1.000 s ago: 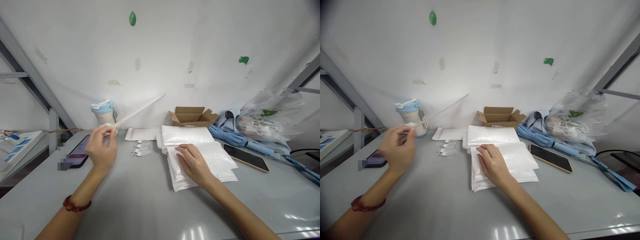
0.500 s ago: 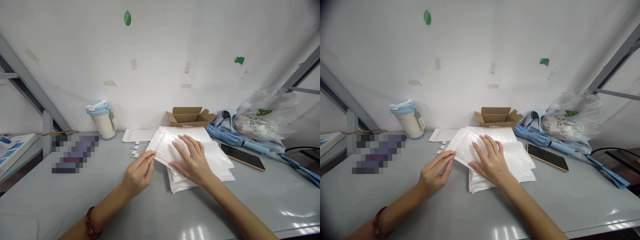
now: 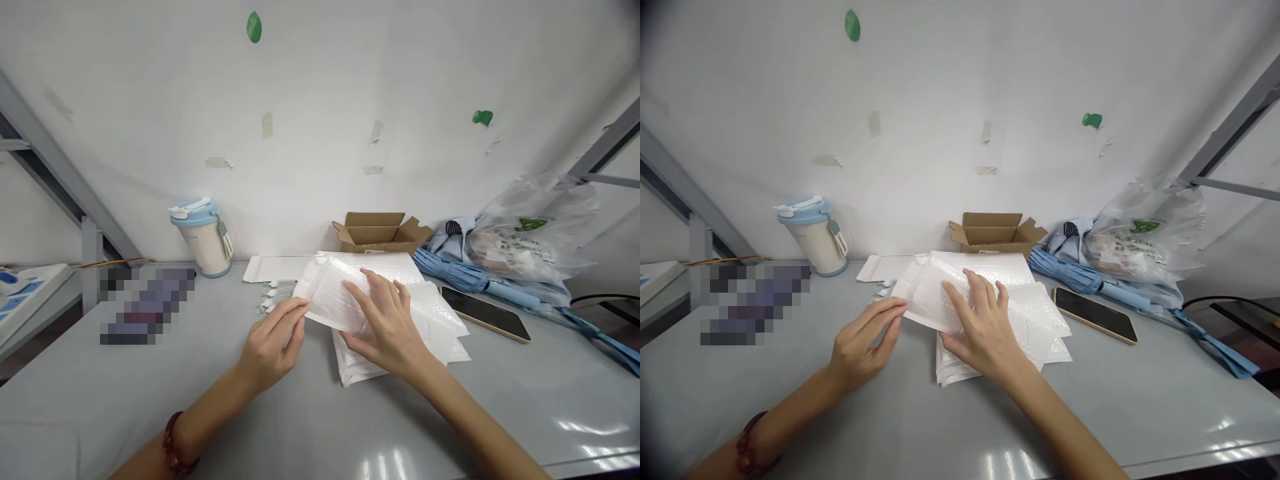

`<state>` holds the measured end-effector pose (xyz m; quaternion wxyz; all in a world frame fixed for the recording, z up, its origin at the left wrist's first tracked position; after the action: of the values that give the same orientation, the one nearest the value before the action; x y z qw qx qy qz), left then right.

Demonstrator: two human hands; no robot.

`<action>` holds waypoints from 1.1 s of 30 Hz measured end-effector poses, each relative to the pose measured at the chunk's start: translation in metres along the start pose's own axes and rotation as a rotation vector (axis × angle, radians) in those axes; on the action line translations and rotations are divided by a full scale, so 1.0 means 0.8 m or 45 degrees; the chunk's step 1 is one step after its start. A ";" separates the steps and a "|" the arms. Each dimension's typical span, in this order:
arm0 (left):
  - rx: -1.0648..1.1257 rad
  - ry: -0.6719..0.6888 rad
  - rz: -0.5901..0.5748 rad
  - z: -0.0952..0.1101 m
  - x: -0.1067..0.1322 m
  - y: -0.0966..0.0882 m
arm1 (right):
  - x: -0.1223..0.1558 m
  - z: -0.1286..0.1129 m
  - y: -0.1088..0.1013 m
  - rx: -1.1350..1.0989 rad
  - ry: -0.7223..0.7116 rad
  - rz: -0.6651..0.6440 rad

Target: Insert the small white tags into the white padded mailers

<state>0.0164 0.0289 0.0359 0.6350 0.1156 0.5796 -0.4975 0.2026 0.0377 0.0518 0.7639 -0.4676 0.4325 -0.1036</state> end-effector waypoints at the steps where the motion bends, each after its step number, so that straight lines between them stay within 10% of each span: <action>1: 0.015 -0.042 0.018 -0.002 -0.001 -0.002 | 0.000 0.000 -0.001 0.004 -0.013 0.005; 6: 0.395 -0.842 -0.016 -0.031 -0.008 -0.001 | 0.002 -0.003 -0.002 -0.038 -0.092 0.036; 11: 1.011 -1.481 -0.444 -0.042 -0.001 0.022 | 0.000 -0.010 -0.005 -0.114 -0.203 0.060; 20: 0.952 -1.518 -0.843 -0.034 0.013 0.038 | 0.003 -0.021 -0.005 -0.184 -0.309 0.099; 28: 0.771 -1.494 -0.540 -0.065 -0.005 0.016 | 0.003 -0.008 -0.009 -0.089 -0.225 0.260; 33: 0.184 -1.315 -0.467 -0.121 -0.023 -0.026 | 0.003 0.006 -0.009 -0.151 -0.147 0.304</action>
<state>-0.0563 0.0980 0.0312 0.7300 -0.2031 0.1676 -0.6307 0.2095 0.0360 0.0571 0.7655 -0.4622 0.4458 0.0409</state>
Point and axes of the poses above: each hand's wrist, its own x-axis away from the middle knuckle, its own y-axis out of the palm, z = x × y, the point moved 5 cm from there along -x, towards the middle knuckle, and after that the axes turned 10 degrees about -y, right-handed, at the moved point
